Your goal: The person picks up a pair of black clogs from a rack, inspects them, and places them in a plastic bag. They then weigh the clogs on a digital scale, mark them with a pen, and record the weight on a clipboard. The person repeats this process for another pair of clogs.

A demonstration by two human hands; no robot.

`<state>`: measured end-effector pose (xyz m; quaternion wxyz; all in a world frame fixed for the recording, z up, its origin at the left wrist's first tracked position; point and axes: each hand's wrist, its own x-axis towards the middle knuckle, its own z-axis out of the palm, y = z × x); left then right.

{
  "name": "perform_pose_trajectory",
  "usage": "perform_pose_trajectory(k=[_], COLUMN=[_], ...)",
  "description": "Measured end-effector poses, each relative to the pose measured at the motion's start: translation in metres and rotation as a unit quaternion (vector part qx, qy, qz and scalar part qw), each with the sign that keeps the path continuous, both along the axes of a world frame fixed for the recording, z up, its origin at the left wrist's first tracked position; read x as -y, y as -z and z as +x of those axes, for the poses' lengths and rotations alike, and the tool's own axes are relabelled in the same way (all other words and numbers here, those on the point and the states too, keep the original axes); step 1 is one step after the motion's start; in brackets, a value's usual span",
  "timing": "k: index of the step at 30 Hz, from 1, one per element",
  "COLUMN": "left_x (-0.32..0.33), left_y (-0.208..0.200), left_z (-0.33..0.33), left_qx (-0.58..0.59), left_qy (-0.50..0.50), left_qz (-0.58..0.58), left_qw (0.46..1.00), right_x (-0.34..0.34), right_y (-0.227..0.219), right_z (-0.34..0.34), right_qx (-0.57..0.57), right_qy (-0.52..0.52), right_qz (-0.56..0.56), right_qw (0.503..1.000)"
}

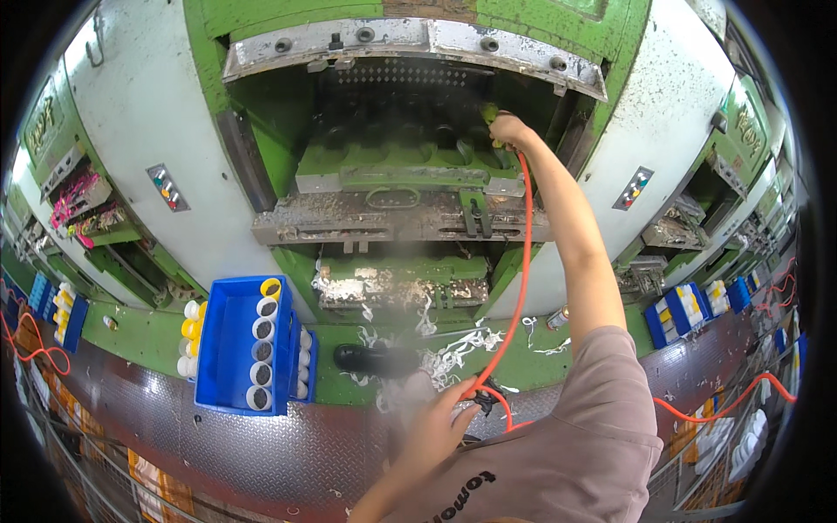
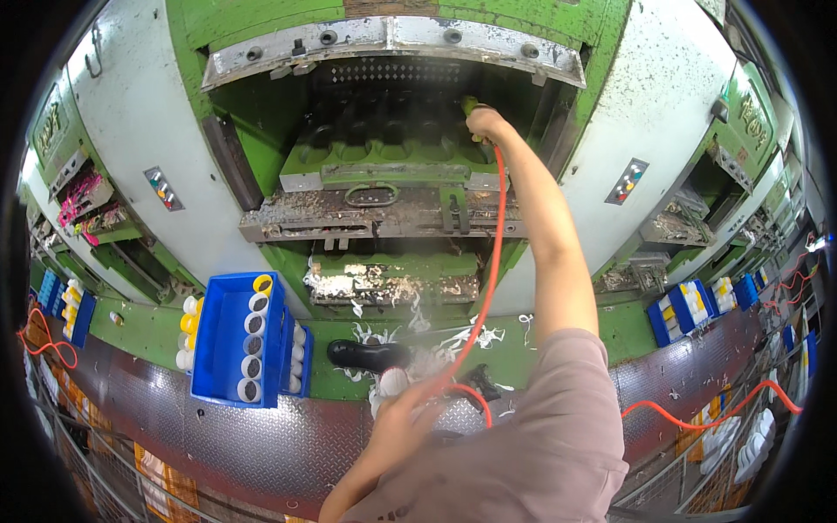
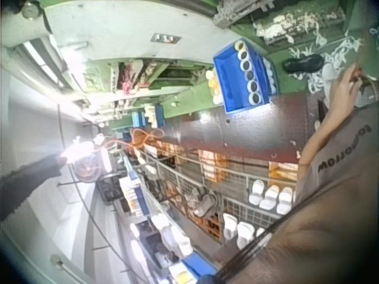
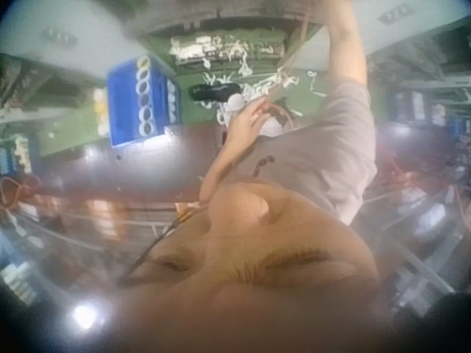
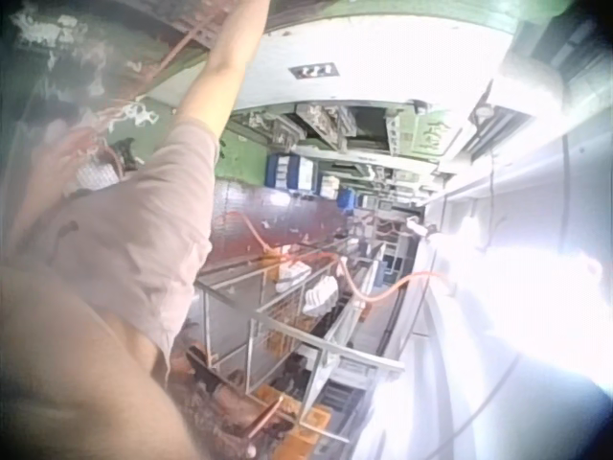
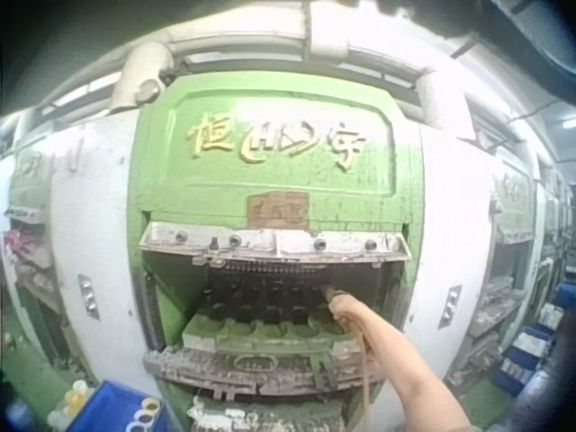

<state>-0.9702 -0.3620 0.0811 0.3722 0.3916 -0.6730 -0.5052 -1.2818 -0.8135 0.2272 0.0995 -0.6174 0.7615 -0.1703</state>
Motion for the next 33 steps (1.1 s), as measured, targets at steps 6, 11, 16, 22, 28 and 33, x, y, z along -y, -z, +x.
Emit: perform_pose_trajectory(k=[6,11,16,22,28,33], left_x=[-0.024,-0.039,-0.049,-0.060,-0.068,-0.083], left_y=[0.008,0.032,0.060,0.076,0.114,0.121], left_z=[0.003,0.012,0.018,0.027,0.031,0.093], left_qx=[0.027,0.045,0.035,0.047,0.013,0.029], left_qy=[0.031,0.030,0.029,-0.011,-0.184,-0.260], left_qz=[-0.001,0.004,-0.022,-0.052,-0.034,-0.042], left_qw=[0.999,0.999,0.999,0.997,0.982,0.964], right_x=[-0.065,-0.140,-0.187,-0.176,-0.204,-0.276], right_y=[-0.014,-0.017,-0.011,0.002,0.039,0.121], right_z=[0.028,0.079,0.131,0.180,0.180,0.167], right_qx=[-0.001,-0.065,-0.081,-0.044,0.205,0.132], right_qy=[-0.031,-0.073,-0.135,-0.174,-0.325,-0.416], right_qz=[-0.013,0.018,0.016,-0.053,-0.081,0.059], right_qw=[0.999,0.995,0.987,0.982,0.920,0.898])
